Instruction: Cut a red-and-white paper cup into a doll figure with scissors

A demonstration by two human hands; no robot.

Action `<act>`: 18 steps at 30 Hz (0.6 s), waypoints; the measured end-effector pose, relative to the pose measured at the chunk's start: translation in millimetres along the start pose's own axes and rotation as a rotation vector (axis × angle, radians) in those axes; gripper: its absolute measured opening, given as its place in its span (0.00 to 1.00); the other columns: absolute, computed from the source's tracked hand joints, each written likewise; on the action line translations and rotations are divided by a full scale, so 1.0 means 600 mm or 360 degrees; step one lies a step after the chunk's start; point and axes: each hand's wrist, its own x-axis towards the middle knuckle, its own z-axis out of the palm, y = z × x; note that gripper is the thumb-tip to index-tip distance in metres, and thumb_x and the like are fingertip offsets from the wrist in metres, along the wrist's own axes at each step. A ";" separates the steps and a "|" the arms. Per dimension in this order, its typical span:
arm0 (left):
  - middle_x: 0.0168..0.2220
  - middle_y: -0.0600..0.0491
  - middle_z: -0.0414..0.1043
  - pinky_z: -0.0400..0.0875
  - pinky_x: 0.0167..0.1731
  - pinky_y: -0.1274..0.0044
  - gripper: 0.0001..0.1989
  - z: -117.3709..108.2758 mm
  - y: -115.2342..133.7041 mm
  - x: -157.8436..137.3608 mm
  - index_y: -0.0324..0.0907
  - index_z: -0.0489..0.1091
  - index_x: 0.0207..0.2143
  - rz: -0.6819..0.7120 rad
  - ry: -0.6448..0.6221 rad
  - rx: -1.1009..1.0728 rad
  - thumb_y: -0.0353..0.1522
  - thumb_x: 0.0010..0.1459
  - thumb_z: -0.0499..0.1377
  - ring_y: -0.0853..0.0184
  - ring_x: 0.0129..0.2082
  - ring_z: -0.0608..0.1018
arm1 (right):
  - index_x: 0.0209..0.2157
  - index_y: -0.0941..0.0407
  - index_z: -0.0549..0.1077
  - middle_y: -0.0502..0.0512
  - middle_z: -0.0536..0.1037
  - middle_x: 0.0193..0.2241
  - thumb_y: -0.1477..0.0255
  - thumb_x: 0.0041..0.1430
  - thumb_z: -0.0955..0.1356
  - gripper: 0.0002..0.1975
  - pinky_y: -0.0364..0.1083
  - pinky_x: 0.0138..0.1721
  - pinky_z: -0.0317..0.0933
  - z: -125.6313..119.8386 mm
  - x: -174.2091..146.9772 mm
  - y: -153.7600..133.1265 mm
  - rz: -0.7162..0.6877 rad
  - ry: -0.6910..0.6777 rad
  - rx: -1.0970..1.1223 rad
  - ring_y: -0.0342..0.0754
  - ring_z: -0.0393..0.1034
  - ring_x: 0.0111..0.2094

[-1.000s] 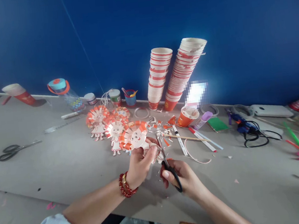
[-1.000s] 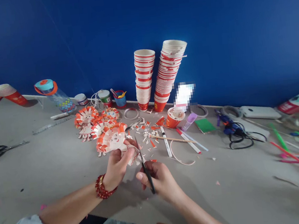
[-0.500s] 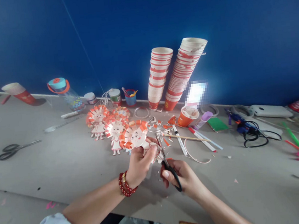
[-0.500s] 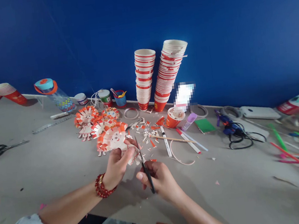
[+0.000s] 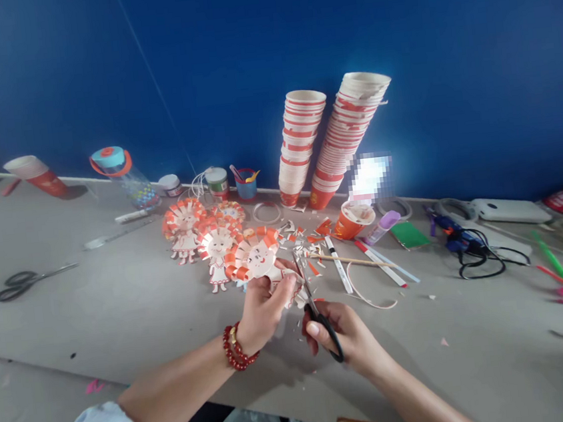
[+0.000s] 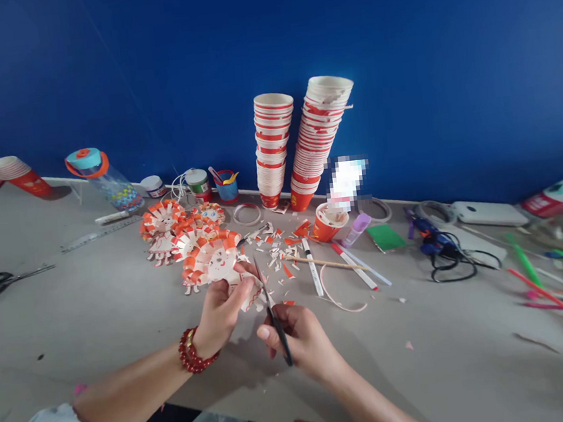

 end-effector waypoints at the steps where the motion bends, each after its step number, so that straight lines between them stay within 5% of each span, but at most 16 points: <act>1: 0.18 0.56 0.64 0.58 0.21 0.80 0.15 0.000 0.000 0.000 0.36 0.70 0.27 -0.0002 0.0002 0.0000 0.40 0.58 0.56 0.74 0.19 0.65 | 0.25 0.60 0.67 0.54 0.71 0.17 0.47 0.49 0.67 0.27 0.40 0.21 0.53 0.000 0.000 0.000 0.0001 -0.0004 0.0003 0.44 0.65 0.19; 18: 0.18 0.55 0.67 0.59 0.21 0.79 0.16 0.000 0.002 0.004 0.37 0.72 0.26 0.0060 0.0050 0.0081 0.41 0.56 0.57 0.72 0.19 0.67 | 0.21 0.58 0.65 0.51 0.70 0.13 0.45 0.49 0.65 0.28 0.39 0.18 0.50 -0.002 -0.002 -0.003 0.0036 0.0014 -0.0084 0.42 0.61 0.16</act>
